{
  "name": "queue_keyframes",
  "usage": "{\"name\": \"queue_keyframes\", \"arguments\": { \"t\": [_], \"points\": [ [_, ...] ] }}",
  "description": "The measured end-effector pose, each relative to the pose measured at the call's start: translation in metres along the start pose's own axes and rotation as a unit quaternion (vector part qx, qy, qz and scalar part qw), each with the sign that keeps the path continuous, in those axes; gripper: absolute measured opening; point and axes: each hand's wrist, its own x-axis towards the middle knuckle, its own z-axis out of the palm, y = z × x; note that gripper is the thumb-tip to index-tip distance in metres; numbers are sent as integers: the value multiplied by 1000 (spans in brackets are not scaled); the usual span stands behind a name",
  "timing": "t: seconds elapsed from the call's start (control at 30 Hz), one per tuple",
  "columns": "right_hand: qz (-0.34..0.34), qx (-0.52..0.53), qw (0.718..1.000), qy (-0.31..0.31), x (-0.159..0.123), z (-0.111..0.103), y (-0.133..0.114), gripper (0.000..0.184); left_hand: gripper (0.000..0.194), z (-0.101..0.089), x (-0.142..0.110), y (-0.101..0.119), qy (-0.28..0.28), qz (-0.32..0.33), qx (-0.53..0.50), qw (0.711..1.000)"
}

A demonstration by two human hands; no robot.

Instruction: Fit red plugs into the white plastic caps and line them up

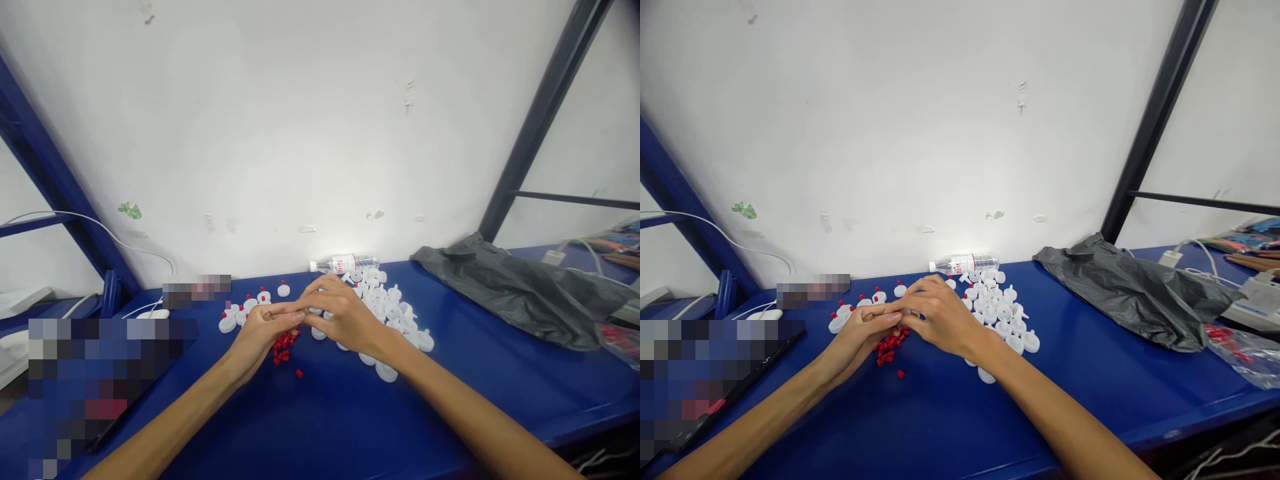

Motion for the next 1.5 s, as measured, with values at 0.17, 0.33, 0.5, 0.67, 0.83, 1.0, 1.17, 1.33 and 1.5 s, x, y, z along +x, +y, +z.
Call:
{"name": "queue_keyframes", "arguments": {
  "t": [0.17,0.33,0.5,0.67,0.83,1.0,1.17,1.33,1.5],
  "points": [
    [42,-16,998,34,5,-10,6,8,44,-7,2,-3,20,103,142,984],
    [204,-142,968,46,2,-33,40,10,28,-18,6,-15,108,201,481,846],
    [297,-218,927,-62,-17,-38,85,13,22,-27,10,-27,67,215,610,760],
    [303,-222,918,-126,-28,-30,100,13,19,-23,8,-29,57,179,625,757],
    [291,-244,912,-156,-29,-35,102,34,14,-15,7,-29,38,161,614,772],
    [263,-240,911,-209,-34,-37,106,43,14,-13,8,-30,25,158,599,784],
    [257,-243,902,-248,-37,-32,108,48,17,-11,7,-28,18,138,593,793],
    [267,-265,889,-260,-40,-31,112,51,21,-12,5,-29,18,135,585,800],
    [260,-284,887,-253,-42,-32,111,51,23,-11,5,-30,28,158,579,800]
  ]
}}
